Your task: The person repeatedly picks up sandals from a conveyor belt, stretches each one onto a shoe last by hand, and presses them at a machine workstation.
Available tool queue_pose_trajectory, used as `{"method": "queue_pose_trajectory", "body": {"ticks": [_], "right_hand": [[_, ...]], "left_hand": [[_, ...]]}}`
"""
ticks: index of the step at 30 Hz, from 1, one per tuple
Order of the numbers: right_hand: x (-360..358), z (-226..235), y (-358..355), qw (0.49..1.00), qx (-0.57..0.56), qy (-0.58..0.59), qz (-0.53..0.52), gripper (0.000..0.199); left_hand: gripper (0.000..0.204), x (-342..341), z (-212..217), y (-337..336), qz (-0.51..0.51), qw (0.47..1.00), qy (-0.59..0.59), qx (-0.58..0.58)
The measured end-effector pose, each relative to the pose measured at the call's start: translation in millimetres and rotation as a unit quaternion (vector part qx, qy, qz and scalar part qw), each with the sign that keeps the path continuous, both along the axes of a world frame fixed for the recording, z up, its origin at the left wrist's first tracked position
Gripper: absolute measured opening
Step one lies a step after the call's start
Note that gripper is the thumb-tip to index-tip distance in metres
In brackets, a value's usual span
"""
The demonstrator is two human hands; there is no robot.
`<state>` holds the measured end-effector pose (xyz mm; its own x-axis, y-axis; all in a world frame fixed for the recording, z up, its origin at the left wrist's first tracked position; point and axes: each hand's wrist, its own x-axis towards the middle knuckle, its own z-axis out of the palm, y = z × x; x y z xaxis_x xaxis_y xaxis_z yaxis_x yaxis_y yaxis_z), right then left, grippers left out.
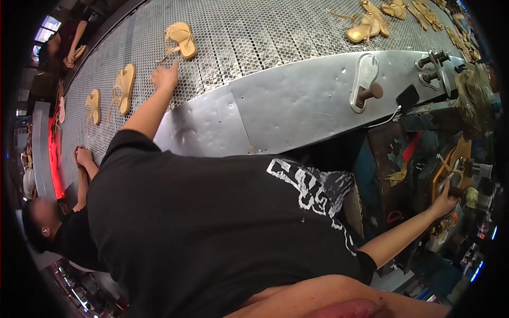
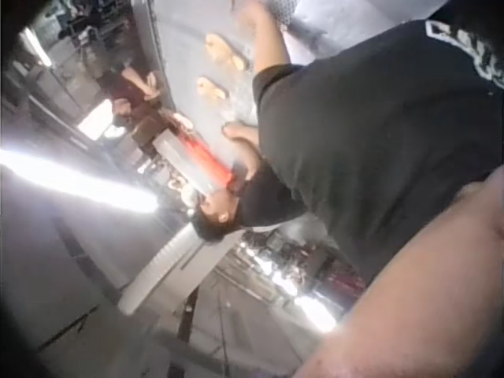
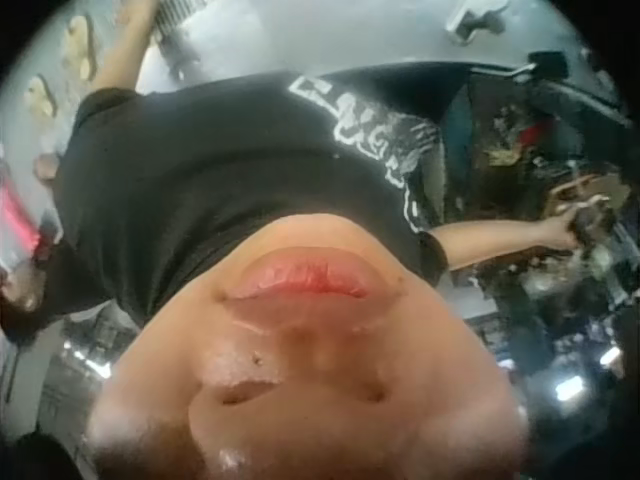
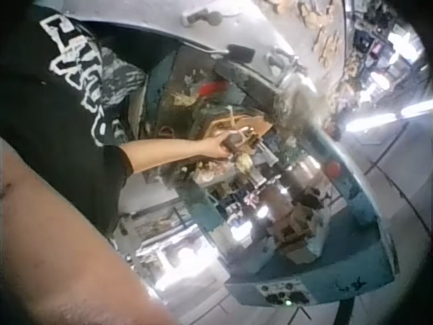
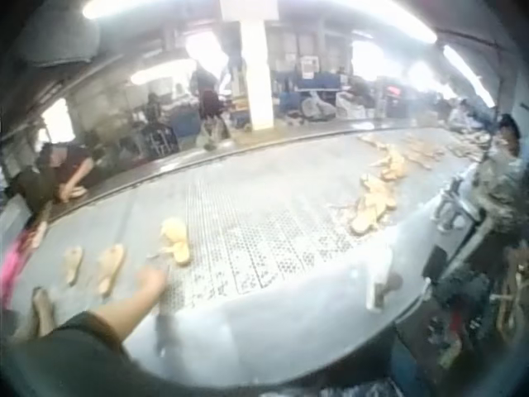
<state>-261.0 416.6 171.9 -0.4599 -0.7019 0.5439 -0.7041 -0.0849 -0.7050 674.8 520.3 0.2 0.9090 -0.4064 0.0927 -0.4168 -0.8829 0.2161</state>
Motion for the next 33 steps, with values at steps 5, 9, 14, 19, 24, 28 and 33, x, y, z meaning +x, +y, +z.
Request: {"method": "queue_pose_trajectory", "body": {"ticks": [5, 9, 14, 19, 24, 28, 33], "right_hand": [[-3, -6, -3, 1.000, 0.003, 0.002, 0.002, 0.045], [8, -3, -4, 0.987, 0.056, 0.126, -0.081, 0.056], [23, -36, 15, 0.969, 0.062, 0.146, -0.192, 0.068], [210, -43, 69, 0.975, -0.164, -0.133, 0.064, 0.059], [336, -25, 128, 0.911, -0.114, -0.326, 0.224, 0.065], [327, -2, 157, 0.945, -0.037, -0.152, 0.288, 0.066], [313, -9, 171, 0.944, 0.000, -0.109, 0.310, 0.066]], "left_hand": [[0.073, -17, 26, -94, -0.071, 0.997, -0.005, 0.022], [0.053, -56, 53, -153, -0.256, 0.948, 0.082, -0.171], [0.048, -174, 98, -176, -0.287, 0.493, 0.656, -0.494], [0.060, -364, 141, -72, -0.516, 0.295, 0.761, -0.259], [0.040, -451, 185, -68, -0.345, 0.204, 0.915, -0.039], [0.040, -434, 186, -159, -0.287, 0.323, 0.861, -0.267], [0.027, -492, 153, -102, -0.455, 0.384, 0.729, -0.337]]}}
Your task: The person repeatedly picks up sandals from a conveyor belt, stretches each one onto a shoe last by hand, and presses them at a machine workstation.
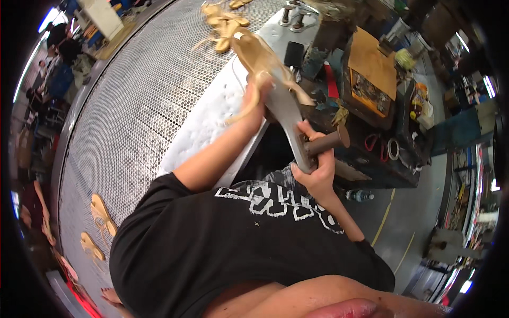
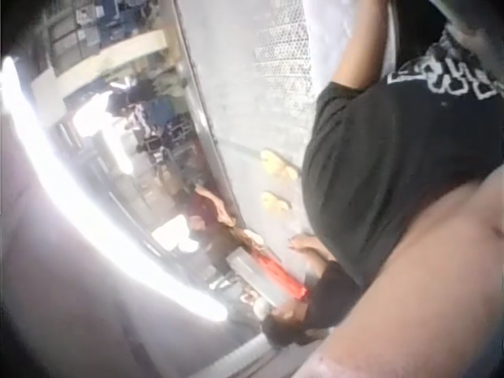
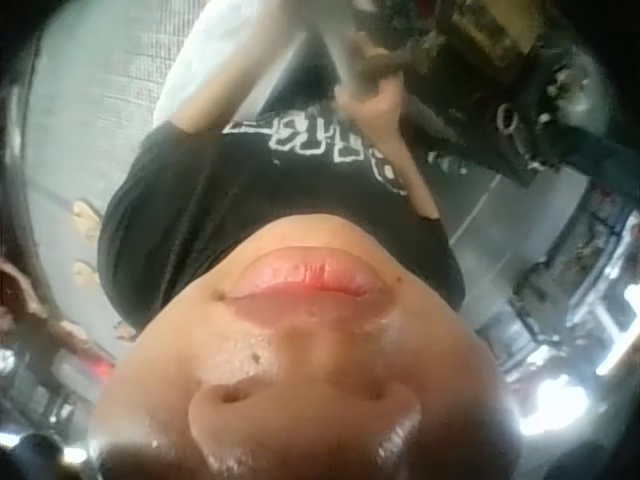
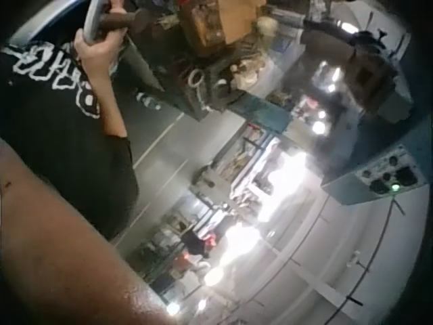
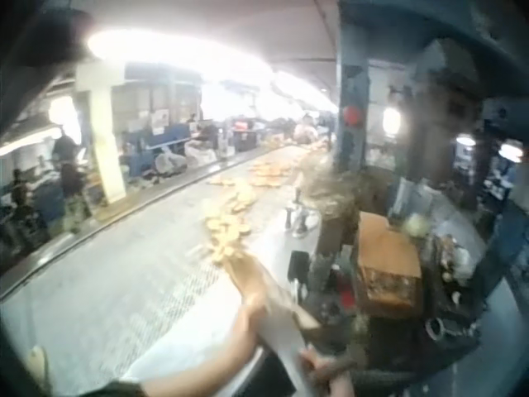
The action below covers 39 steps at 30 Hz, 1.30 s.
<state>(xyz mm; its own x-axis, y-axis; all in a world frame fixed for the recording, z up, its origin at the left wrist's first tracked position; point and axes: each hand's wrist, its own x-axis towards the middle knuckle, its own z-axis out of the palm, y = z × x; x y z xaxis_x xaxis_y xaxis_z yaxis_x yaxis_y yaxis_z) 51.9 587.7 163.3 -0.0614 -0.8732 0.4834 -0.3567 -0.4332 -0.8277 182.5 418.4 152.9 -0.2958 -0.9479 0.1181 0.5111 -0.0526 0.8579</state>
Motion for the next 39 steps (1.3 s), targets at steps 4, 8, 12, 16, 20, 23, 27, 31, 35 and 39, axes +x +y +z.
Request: {"method": "queue_pose_trajectory", "body": {"ticks": [4, 8, 12, 16, 20, 23, 27, 31, 35, 39], "right_hand": [[-19, -17, -4, 0.988, -0.057, -0.049, -0.132, 0.072], [-76, -12, -26, 0.957, -0.124, 0.014, -0.263, 0.067], [-155, 2, -82, 0.891, -0.026, 0.147, -0.429, 0.066], [-249, -23, -154, 0.844, 0.098, 0.271, -0.452, 0.086], [-302, -24, -178, 0.827, 0.003, 0.325, -0.459, 0.077], [-345, -17, -172, 0.895, -0.044, 0.206, -0.394, 0.078], [-387, -13, -179, 0.925, -0.038, 0.205, -0.319, 0.038], [-351, -6, -189, 0.850, 0.055, 0.293, -0.434, 0.059], [-354, -10, -191, 0.857, 0.077, 0.289, -0.420, 0.071], [-348, -2, -183, 0.847, 0.078, 0.324, -0.414, 0.069]], "left_hand": [[0.057, -41, -4, 90, -0.187, 0.962, -0.099, -0.173], [0.057, -23, 13, 64, -0.287, 0.916, -0.226, -0.167], [0.048, 0, 22, 60, -0.232, 0.943, -0.179, -0.157], [0.036, 68, -3, 42, -0.038, 0.949, -0.254, -0.181], [0.032, 226, -45, 17, 0.178, 0.889, -0.397, -0.147], [0.037, 383, -95, 47, 0.362, 0.710, -0.598, -0.089], [0.046, 542, -133, 162, 0.589, 0.178, -0.787, 0.043], [0.056, 579, -139, 248, 0.735, 0.149, -0.497, 0.437], [0.076, 638, -174, 245, 0.402, 0.267, -0.775, 0.409], [0.069, 555, -173, 126, 0.541, 0.300, -0.742, 0.259]]}}
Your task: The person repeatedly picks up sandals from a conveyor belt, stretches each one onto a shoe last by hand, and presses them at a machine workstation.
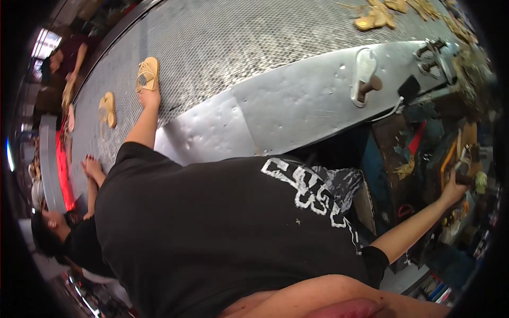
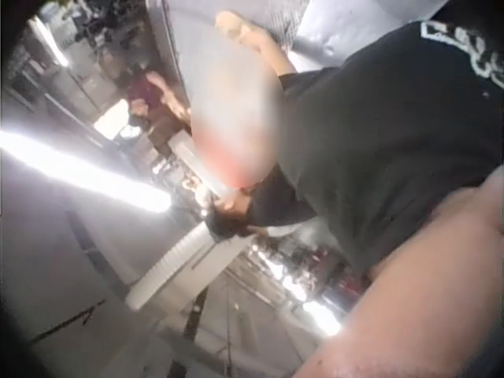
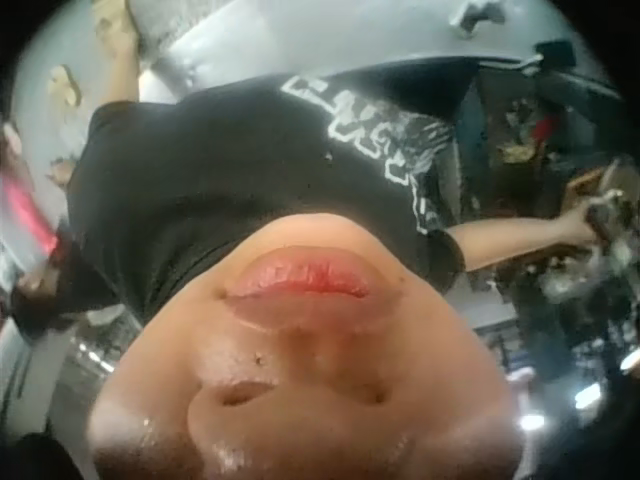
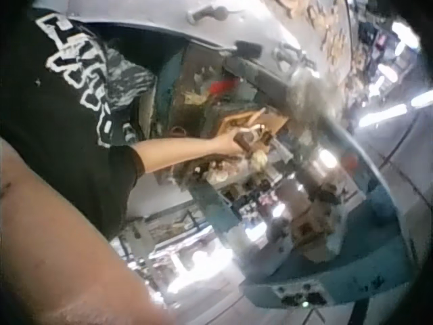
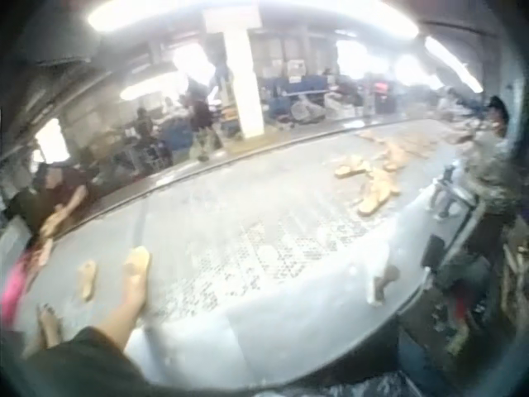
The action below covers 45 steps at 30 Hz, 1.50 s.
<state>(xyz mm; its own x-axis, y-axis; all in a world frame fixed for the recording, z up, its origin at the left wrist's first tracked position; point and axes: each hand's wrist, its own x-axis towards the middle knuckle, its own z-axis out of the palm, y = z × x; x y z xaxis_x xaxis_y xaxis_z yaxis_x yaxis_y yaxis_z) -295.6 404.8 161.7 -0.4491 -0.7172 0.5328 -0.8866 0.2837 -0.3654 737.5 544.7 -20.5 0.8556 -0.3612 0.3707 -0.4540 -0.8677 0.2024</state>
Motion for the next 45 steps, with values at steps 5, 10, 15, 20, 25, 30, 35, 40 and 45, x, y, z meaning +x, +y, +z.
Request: {"method": "queue_pose_trajectory", "body": {"ticks": [5, 10, 15, 20, 25, 30, 35, 40, 45], "right_hand": [[11, -46, 6, 0.994, -0.071, 0.024, -0.080, 0.070], [170, -47, 50, 0.939, -0.280, -0.188, 0.064, 0.064], [349, -5, 94, 0.827, -0.269, -0.450, 0.205, 0.065], [362, -6, 121, 0.807, -0.159, -0.386, 0.417, 0.061], [348, -2, 146, 0.773, -0.075, -0.412, 0.477, 0.052], [341, -12, 146, 0.811, -0.094, -0.378, 0.437, 0.060], [309, -24, 156, 0.824, -0.207, -0.365, 0.381, 0.062], [274, -17, 167, 0.874, -0.219, -0.334, 0.278, 0.061], [263, -16, 166, 0.872, -0.275, -0.309, 0.261, 0.060]], "left_hand": [[0.036, -81, 88, -132, -0.245, 0.691, 0.542, -0.412], [0.034, -302, 120, -183, -0.516, 0.407, 0.682, -0.321], [0.048, -498, 165, -100, -0.395, 0.029, 0.918, 0.041], [0.037, -499, 188, -175, -0.415, 0.217, 0.867, -0.169], [0.030, -500, 190, -175, -0.445, 0.304, 0.773, -0.334], [0.043, -557, 171, -116, -0.603, 0.395, 0.669, -0.182], [0.056, -593, 171, -75, -0.740, 0.239, 0.624, -0.076], [0.051, -617, 174, -94, -0.693, 0.113, 0.710, 0.040], [0.050, -643, 172, -93, -0.751, 0.053, 0.659, -0.001]]}}
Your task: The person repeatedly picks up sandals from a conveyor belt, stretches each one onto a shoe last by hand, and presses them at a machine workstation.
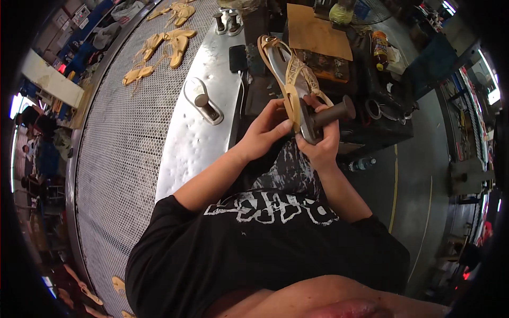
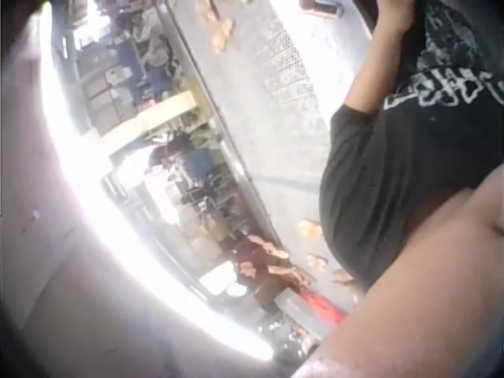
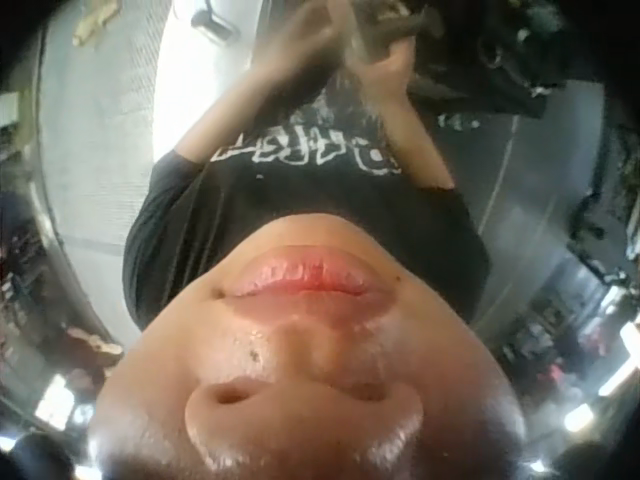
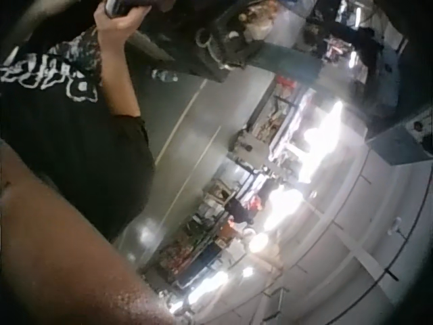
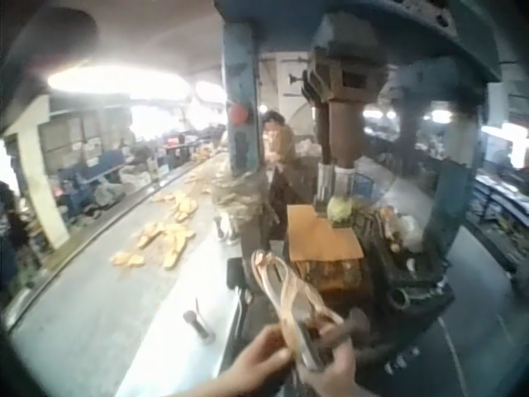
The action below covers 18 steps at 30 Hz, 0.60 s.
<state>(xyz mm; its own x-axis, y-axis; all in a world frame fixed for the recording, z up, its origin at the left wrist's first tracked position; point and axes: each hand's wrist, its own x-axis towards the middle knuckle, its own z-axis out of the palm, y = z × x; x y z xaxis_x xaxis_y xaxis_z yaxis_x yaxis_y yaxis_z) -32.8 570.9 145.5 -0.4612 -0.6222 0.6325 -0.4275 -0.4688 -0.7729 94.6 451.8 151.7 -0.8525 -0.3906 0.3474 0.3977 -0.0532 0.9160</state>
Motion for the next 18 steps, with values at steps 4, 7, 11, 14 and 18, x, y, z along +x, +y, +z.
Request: {"method": "queue_pose_trajectory", "body": {"ticks": [4, 7, 11, 14, 18], "right_hand": [[-21, 21, -11, 0.997, 0.045, 0.033, -0.055, 0.062], [-47, 29, -31, 0.985, 0.061, 0.085, -0.139, 0.063], [-106, 22, -78, 0.953, 0.186, 0.106, -0.215, 0.066], [-135, 0, -101, 0.935, 0.197, 0.170, -0.239, 0.072], [-143, -11, -117, 0.925, 0.194, 0.191, -0.266, 0.071]], "left_hand": [[0.052, 0, 10, -18, -0.036, 0.990, -0.106, 0.086], [0.049, 4, 0, -15, -0.005, 0.994, -0.098, 0.045], [0.042, 22, -24, -10, -0.027, 0.984, -0.172, 0.031], [0.038, 35, -39, -5, -0.010, 0.981, -0.191, 0.020], [0.038, 68, -59, -6, 0.018, 0.978, -0.201, 0.050]]}}
